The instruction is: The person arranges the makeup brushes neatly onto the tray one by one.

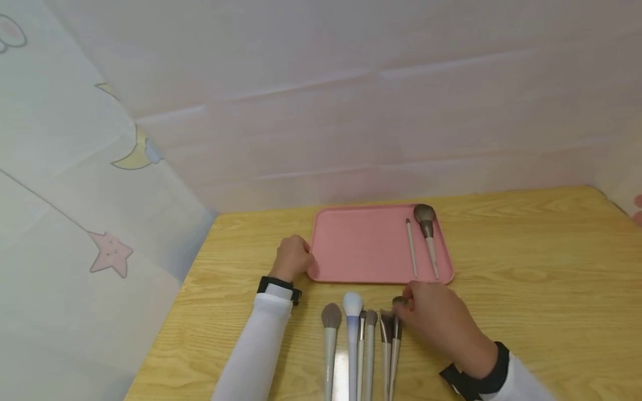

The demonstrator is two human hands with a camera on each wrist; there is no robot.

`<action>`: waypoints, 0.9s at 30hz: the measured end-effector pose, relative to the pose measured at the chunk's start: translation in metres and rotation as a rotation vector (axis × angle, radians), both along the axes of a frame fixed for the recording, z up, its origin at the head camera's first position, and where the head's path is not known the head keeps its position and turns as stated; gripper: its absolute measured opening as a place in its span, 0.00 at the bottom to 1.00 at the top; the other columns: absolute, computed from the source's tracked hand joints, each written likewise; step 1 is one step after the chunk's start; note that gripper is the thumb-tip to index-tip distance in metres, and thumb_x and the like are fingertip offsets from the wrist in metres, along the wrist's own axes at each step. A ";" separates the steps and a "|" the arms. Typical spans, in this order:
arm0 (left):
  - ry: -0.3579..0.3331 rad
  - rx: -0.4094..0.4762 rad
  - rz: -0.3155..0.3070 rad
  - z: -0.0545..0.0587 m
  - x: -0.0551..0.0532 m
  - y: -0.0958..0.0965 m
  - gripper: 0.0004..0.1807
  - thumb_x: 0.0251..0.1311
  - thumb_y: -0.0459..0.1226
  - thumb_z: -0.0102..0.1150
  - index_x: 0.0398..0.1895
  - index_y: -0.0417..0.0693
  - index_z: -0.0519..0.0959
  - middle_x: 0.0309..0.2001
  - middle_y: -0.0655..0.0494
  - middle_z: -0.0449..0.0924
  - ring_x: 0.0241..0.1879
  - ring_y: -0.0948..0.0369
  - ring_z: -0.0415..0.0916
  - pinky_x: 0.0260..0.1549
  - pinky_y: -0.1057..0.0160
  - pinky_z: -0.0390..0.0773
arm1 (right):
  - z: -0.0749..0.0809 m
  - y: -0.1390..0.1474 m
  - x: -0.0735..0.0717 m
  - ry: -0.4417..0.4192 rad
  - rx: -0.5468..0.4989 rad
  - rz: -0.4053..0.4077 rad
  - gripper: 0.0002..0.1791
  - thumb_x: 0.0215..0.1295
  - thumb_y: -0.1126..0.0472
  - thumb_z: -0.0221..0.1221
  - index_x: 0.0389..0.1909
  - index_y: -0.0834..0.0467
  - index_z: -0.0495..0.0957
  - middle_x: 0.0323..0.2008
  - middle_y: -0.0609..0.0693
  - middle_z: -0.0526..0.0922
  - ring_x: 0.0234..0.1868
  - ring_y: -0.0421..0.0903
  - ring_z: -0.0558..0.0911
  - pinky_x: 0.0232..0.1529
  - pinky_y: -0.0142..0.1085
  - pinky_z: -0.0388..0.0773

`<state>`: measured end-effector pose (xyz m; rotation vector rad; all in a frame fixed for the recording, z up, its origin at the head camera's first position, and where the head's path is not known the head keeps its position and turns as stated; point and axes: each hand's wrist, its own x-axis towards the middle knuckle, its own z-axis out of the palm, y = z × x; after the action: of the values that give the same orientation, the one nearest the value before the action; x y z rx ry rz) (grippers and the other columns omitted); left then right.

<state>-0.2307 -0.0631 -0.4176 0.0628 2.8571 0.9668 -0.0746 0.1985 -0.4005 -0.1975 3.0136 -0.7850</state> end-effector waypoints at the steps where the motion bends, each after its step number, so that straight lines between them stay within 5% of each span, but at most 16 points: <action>1: -0.001 -0.001 0.001 0.000 0.000 0.000 0.28 0.56 0.21 0.57 0.07 0.50 0.56 0.12 0.62 0.49 0.11 0.65 0.49 0.10 0.68 0.53 | -0.003 -0.002 0.003 -0.012 -0.001 0.007 0.14 0.63 0.53 0.72 0.27 0.55 0.79 0.21 0.41 0.73 0.20 0.36 0.67 0.22 0.29 0.63; 9: 0.001 -0.005 -0.004 -0.002 0.000 -0.003 0.28 0.55 0.20 0.56 0.07 0.51 0.56 0.12 0.62 0.48 0.11 0.66 0.48 0.10 0.68 0.52 | -0.018 -0.011 0.016 -0.093 0.024 0.027 0.23 0.64 0.50 0.72 0.18 0.49 0.68 0.15 0.39 0.64 0.18 0.36 0.62 0.21 0.29 0.58; 27: 0.028 -0.018 -0.018 0.000 0.002 -0.001 0.27 0.52 0.19 0.53 0.07 0.52 0.55 0.12 0.63 0.47 0.12 0.67 0.45 0.10 0.69 0.49 | -0.021 0.003 0.012 -0.084 0.073 0.005 0.17 0.63 0.56 0.71 0.21 0.51 0.74 0.19 0.41 0.72 0.20 0.38 0.68 0.21 0.30 0.63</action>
<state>-0.2291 -0.0637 -0.4176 0.1010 2.8853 0.9445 -0.0627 0.2017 -0.4211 -0.1655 2.9554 -0.6646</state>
